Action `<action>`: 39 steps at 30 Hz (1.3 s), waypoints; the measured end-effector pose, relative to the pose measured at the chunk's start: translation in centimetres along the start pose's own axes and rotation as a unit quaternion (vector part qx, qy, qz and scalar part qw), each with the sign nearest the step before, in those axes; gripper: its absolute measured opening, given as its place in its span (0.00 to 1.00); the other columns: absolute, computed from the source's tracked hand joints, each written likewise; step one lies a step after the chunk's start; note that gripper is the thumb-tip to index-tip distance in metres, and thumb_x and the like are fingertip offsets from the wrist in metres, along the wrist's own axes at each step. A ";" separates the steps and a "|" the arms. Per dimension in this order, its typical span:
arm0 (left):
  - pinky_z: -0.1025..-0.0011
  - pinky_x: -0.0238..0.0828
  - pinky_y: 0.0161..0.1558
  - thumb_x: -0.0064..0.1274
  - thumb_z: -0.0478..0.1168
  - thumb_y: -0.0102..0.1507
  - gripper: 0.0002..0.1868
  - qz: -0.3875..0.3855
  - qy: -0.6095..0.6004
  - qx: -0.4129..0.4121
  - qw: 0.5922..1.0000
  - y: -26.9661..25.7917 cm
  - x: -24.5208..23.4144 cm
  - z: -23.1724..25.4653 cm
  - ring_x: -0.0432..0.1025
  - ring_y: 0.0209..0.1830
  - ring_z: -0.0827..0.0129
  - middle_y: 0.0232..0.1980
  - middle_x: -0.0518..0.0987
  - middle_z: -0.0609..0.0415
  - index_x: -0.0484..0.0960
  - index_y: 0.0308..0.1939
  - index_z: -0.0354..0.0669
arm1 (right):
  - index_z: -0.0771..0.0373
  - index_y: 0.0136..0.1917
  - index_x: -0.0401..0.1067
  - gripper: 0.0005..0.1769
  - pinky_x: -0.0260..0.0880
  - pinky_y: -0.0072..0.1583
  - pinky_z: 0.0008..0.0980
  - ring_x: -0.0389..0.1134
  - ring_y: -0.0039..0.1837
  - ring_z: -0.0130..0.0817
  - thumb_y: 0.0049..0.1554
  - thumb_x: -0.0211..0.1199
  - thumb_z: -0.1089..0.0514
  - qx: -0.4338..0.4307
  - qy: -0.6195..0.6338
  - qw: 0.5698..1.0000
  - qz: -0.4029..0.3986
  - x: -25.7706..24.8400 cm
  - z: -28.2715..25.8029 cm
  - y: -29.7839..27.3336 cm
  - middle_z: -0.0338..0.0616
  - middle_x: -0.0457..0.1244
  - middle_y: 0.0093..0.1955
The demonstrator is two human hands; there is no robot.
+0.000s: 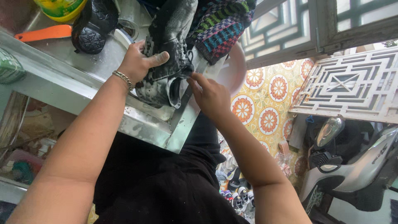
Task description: The person cleans a black shoe in a sink by rinsing it under a faucet and scrubbing the sole with a white sponge. They then use a small brush to clean the sides of the shoe and rinse it again with water.
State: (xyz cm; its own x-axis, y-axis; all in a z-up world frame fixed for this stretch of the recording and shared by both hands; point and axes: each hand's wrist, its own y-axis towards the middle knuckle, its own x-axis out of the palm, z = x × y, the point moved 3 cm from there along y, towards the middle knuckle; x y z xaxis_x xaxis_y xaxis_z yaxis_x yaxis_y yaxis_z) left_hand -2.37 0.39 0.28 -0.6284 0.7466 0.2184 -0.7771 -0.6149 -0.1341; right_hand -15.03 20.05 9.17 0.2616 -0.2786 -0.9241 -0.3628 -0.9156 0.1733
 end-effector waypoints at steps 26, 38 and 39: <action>0.67 0.72 0.58 0.63 0.74 0.48 0.60 0.016 0.075 -0.139 0.987 1.2 0.1 -1.1 0.76 0.57 0.59 0.57 0.81 0.36 0.74 0.60 0.19 | 0.49 0.58 0.73 0.14 0.68 0.37 0.47 0.71 0.35 0.49 0.62 0.62 0.46 -0.097 0.039 0.978 -0.178 -2.0 0.1 0.2 0.47 0.67 0.31; 0.68 0.70 0.62 0.65 0.74 0.51 0.66 0.012 0.110 -0.162 0.981 2.2 -0.6 -3.5 0.74 0.61 0.62 0.62 0.76 0.36 0.62 0.67 0.15 | 0.50 0.59 0.72 0.13 0.67 0.39 0.54 0.70 0.35 0.58 0.63 0.58 0.47 0.079 0.006 0.986 -0.143 0.1 -0.6 0.2 0.55 0.67 0.31; 0.68 0.72 0.61 0.64 0.75 0.48 0.67 0.012 0.103 -0.181 0.978 2.2 -0.5 -3.3 0.76 0.59 0.61 0.61 0.77 0.36 0.62 0.66 0.16 | 0.51 0.58 0.71 0.12 0.67 0.41 0.55 0.70 0.37 0.58 0.65 0.57 0.46 0.096 -0.013 0.988 -0.123 1.0 -0.2 1.7 0.54 0.67 0.33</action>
State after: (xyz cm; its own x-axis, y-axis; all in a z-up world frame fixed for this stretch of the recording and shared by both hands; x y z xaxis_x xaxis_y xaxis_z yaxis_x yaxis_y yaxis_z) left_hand -3.91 -0.50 -3.36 -0.6109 0.7915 0.0166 -0.7002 -0.5304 -0.4779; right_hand -15.18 18.10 8.63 0.3401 -0.0443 -0.9393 -0.4547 -0.8821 -0.1231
